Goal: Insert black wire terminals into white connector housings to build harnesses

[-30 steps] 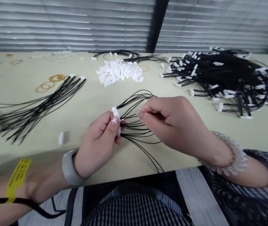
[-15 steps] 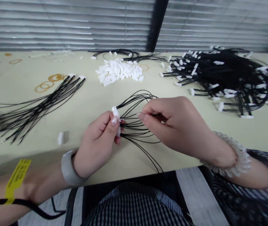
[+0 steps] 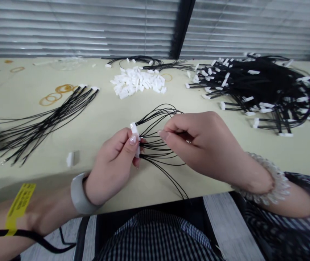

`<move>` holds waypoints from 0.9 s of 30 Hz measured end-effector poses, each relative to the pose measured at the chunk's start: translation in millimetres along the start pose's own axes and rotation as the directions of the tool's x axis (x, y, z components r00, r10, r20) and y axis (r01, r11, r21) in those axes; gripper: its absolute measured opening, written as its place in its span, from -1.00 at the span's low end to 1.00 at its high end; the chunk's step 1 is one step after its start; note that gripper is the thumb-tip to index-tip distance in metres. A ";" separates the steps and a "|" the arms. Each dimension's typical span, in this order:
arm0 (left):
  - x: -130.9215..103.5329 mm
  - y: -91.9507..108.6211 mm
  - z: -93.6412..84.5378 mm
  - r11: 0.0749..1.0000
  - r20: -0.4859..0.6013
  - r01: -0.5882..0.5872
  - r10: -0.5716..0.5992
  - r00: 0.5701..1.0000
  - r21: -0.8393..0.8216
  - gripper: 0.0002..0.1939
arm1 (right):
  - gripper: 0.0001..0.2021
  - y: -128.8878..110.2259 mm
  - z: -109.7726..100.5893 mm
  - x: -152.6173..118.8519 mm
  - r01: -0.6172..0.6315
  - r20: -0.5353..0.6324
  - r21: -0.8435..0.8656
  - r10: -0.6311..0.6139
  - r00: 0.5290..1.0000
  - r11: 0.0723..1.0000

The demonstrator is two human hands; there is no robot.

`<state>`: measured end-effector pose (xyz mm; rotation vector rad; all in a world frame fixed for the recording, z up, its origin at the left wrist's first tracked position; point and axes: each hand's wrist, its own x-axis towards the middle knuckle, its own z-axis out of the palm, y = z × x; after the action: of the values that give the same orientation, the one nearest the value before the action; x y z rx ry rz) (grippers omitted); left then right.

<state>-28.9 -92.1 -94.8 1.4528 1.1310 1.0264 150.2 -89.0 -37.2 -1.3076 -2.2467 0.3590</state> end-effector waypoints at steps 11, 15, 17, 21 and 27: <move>1.8 1.8 -3.1 0.991 0.011 -0.020 0.019 1.000 0.131 -0.73 | -0.79 2.0 17.1 10.2 0.139 0.043 -0.046 -0.137 0.990 0.989; 2.0 1.4 -2.5 0.988 0.016 -0.033 0.031 0.999 0.149 -0.72 | -0.79 3.5 30.8 8.5 0.147 -0.067 0.028 -0.145 0.987 0.989; 2.5 0.6 -2.1 0.992 0.014 -0.015 0.013 1.000 0.127 -0.73 | -0.78 2.9 35.8 7.7 0.144 -0.089 0.048 -0.140 0.986 0.988; 3.9 -2.1 -2.2 0.996 0.008 0.006 -0.006 1.000 0.092 -0.72 | -0.78 -4.9 28.4 4.6 0.129 -0.038 0.061 -0.126 0.991 0.990; 7.0 -5.8 -1.4 0.991 -0.079 0.084 -0.093 0.992 -0.107 -0.74 | -0.69 -16.3 -14.6 -12.7 0.009 0.128 -0.033 -0.005 0.992 0.999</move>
<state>-29.7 -84.6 -99.9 1.2765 1.1745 1.0764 151.5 -108.6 -21.1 -1.3279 -2.3719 0.4147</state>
